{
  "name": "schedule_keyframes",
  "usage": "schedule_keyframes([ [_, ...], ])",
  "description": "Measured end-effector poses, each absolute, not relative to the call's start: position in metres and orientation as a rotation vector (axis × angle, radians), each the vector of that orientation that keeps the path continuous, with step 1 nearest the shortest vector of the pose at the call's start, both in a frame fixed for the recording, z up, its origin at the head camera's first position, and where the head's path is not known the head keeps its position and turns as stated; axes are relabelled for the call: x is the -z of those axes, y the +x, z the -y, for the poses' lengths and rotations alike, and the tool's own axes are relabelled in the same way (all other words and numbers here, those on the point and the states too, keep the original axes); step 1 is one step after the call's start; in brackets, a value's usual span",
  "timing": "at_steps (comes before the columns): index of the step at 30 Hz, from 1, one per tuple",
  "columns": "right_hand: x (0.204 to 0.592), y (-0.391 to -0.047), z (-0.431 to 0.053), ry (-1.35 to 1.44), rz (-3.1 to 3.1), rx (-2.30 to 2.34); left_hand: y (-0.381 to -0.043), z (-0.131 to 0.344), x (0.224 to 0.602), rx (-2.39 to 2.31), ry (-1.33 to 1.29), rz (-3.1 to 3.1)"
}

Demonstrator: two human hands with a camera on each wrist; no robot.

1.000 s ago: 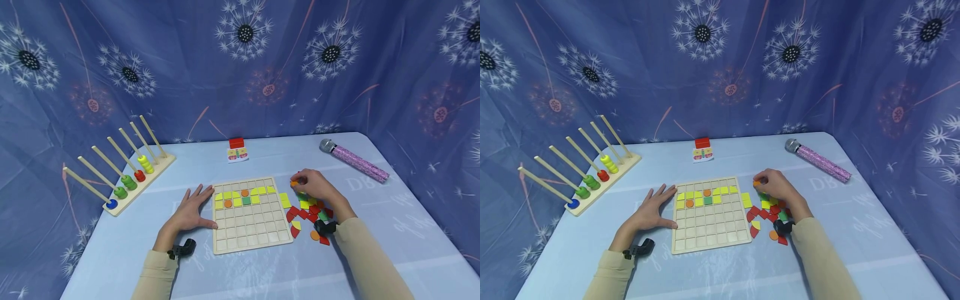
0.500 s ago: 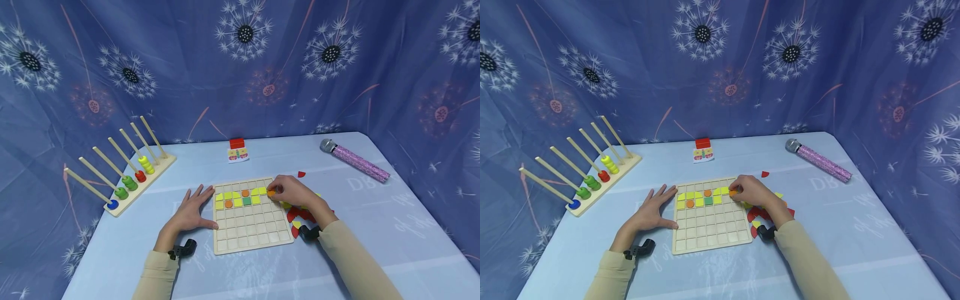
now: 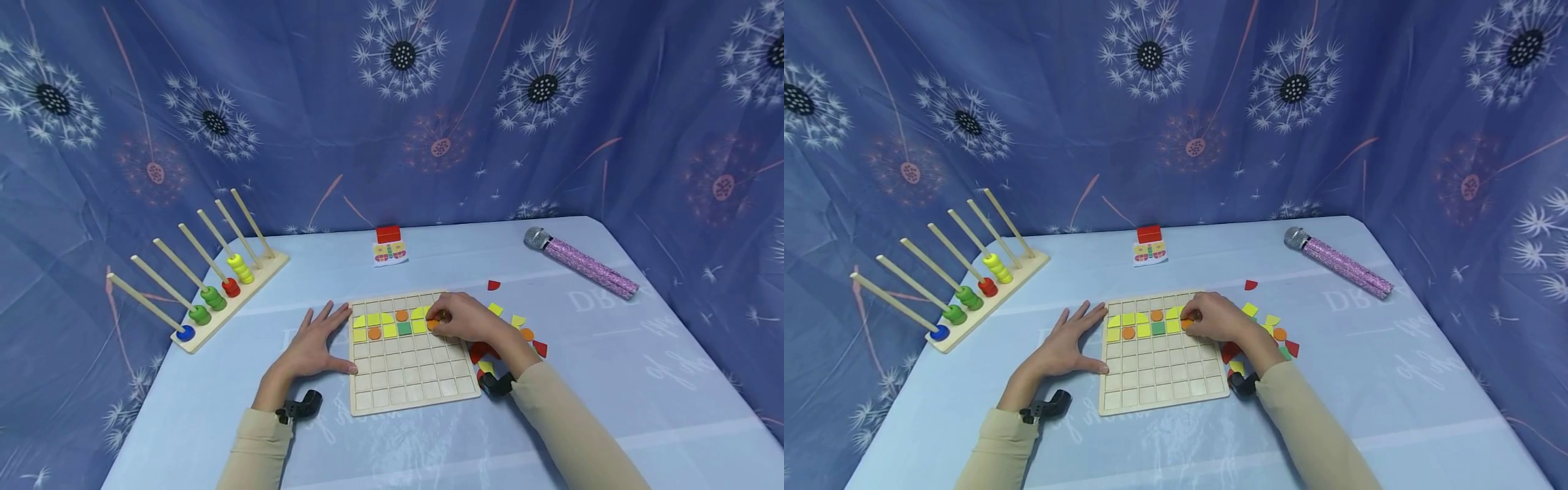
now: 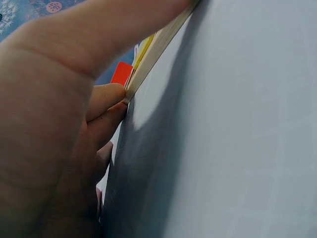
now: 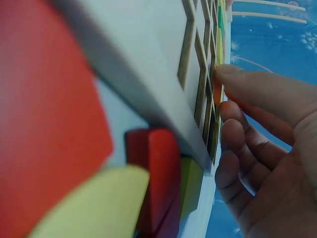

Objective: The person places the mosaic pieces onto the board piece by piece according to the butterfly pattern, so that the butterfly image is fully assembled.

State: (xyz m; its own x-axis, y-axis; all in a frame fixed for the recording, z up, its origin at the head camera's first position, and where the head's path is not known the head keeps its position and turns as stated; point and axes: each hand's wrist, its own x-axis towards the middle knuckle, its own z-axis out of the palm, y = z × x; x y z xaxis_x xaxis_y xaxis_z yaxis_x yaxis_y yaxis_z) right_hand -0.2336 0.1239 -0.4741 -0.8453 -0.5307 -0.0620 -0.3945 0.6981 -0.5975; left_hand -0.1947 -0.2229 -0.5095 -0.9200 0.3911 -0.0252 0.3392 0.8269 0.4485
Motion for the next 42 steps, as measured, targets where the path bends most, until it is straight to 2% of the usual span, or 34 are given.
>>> schedule_keyframes([
  [15, 0.475, -0.236, -0.131, -0.653, -2.726, 0.838, -0.194, 0.222, 0.509, -0.691, 0.58, -2.886],
  [24, 0.472, -0.232, -0.157, -0.537, -2.659, 0.962, -0.195, 0.222, 0.509, -0.697, 0.594, -2.896],
  [42, 0.475, -0.225, -0.185, -0.63, -2.672, 0.831, -0.195, 0.222, 0.508, -0.689, 0.602, -2.89],
])
